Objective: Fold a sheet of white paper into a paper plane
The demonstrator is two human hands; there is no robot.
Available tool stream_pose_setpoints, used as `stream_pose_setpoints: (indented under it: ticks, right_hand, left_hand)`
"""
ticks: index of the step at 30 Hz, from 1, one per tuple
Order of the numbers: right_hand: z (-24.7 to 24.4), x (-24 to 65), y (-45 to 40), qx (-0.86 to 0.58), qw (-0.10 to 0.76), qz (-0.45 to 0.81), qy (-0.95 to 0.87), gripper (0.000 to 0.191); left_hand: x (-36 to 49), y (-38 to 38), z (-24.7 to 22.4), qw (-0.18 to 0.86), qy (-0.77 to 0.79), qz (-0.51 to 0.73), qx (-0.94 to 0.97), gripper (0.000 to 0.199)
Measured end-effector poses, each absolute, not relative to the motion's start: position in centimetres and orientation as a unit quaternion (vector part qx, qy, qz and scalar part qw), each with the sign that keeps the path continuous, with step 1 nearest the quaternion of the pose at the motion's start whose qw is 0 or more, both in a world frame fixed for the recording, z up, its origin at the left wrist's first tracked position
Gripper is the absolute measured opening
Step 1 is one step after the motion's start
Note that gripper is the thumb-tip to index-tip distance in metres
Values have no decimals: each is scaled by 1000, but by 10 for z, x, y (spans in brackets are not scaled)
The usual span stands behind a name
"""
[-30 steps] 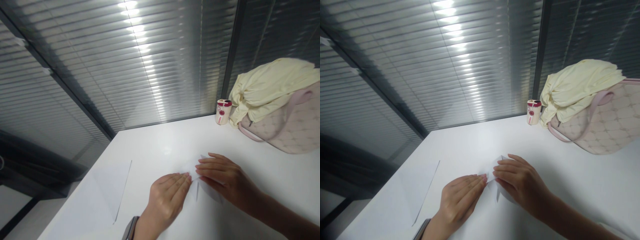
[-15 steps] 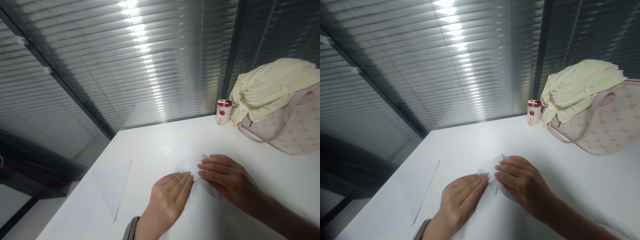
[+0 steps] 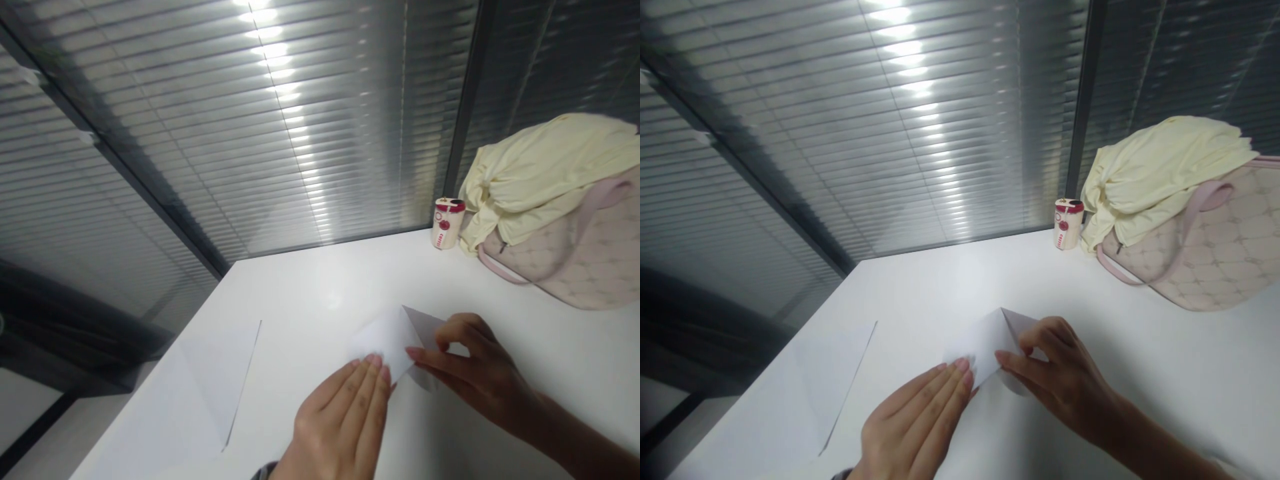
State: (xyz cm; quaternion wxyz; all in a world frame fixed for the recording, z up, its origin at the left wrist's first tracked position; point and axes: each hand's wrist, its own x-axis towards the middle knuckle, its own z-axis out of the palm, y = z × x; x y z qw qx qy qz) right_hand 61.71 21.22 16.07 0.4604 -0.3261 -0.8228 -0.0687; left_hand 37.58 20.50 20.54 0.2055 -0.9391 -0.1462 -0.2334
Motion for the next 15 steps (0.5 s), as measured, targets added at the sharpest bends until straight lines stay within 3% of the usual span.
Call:
stream_pose_setpoints:
  ticks: [4,9,13,15]
  right_hand:
    - [166,616,215,-329,467,-53,-819,24]
    - [173,612,227,-354,468,-10,-810,25]
    - [172,609,230,-415,438,86,-793,55]
    - [168,611,230,-458,433,111,-768,60]
  left_hand:
    - [378,211,205,186,-171,-269,-930,29]
    - [379,219,198,69,-235,-390,-888,25]
    - [378,215,199,-19,-416,-461,-784,14]
    - [377,211,201,-101,-532,-471,-696,11]
